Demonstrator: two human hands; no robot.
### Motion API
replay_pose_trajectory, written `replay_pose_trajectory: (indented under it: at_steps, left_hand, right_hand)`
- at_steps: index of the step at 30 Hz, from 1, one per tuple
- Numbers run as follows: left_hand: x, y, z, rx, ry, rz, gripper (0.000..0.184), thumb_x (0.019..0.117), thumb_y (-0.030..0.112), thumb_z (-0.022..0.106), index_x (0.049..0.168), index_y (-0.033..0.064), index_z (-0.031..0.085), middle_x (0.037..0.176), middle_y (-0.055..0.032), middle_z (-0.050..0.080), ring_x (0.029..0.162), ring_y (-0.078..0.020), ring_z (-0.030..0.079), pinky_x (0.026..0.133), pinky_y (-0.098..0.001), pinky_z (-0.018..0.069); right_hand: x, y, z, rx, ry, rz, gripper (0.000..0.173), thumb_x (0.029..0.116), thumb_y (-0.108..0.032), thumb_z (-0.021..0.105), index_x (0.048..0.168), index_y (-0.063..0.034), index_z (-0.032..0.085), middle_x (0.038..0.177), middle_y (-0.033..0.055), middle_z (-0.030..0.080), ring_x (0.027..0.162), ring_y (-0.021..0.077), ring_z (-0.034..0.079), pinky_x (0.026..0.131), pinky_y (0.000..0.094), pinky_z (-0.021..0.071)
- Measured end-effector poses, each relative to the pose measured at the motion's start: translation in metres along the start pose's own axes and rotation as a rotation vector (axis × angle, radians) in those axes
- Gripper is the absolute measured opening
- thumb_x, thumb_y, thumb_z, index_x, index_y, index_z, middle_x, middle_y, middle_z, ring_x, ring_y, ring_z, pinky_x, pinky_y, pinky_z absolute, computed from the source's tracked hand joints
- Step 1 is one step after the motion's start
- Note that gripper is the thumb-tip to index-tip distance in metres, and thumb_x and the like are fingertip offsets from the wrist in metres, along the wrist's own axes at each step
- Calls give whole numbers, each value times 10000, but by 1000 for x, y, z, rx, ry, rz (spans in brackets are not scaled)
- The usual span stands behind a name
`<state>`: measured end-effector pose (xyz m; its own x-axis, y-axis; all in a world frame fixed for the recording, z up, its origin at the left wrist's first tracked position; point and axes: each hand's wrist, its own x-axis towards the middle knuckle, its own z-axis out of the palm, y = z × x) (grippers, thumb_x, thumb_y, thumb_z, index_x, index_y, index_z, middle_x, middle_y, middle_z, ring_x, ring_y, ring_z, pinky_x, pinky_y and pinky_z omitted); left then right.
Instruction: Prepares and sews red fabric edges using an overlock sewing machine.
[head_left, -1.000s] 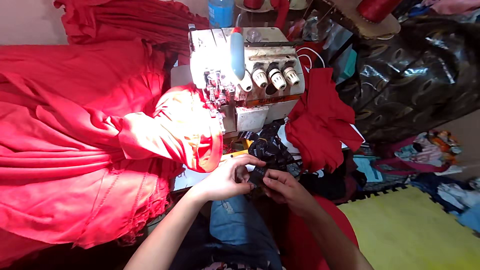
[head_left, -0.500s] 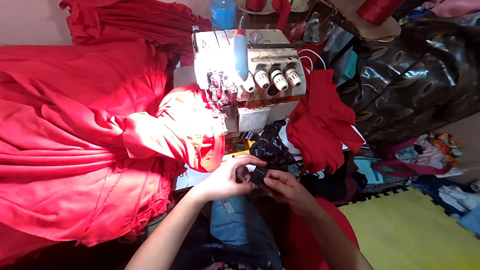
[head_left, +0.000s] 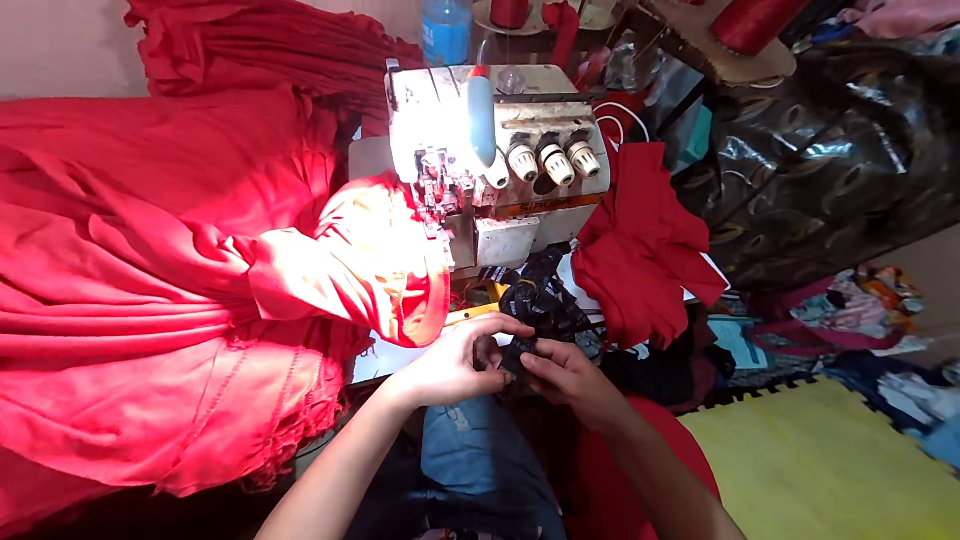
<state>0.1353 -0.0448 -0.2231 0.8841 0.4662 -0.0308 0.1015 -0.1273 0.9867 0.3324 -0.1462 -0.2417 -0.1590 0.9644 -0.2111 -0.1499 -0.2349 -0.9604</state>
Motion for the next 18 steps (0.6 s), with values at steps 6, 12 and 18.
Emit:
replay_pose_trajectory:
  at_steps: [6, 12, 18]
  left_hand:
    - [1, 1, 1, -4, -18, -14, 523, 851, 34, 692, 1361, 20, 581, 1357, -32, 564, 777, 65, 558, 684, -110, 493]
    - [-5, 0, -5, 67, 34, 73, 521, 857, 44, 682, 1361, -26, 573, 1330, -70, 597, 757, 92, 549, 680, -86, 479]
    - [-23, 10, 5, 233, 226, 48, 557, 882, 117, 720, 1396, -14, 548, 1305, -111, 624, 742, 36, 603, 678, -124, 514]
  right_hand:
    - [1, 0, 3, 22, 15, 4, 180, 1023, -151, 503, 897, -132, 630, 650, -130, 547, 507, -75, 425, 471, 99, 331]
    - [-13, -10, -29, -508, 144, -270, 229, 1009, -193, 554, 1067, -13, 683, 830, -29, 655, 693, -10, 581, 640, 183, 500]
    - [16, -35, -85, -1287, 521, -123, 257, 956, -229, 681, 1059, 1, 730, 1078, 247, 680, 879, 452, 686, 695, 654, 503]
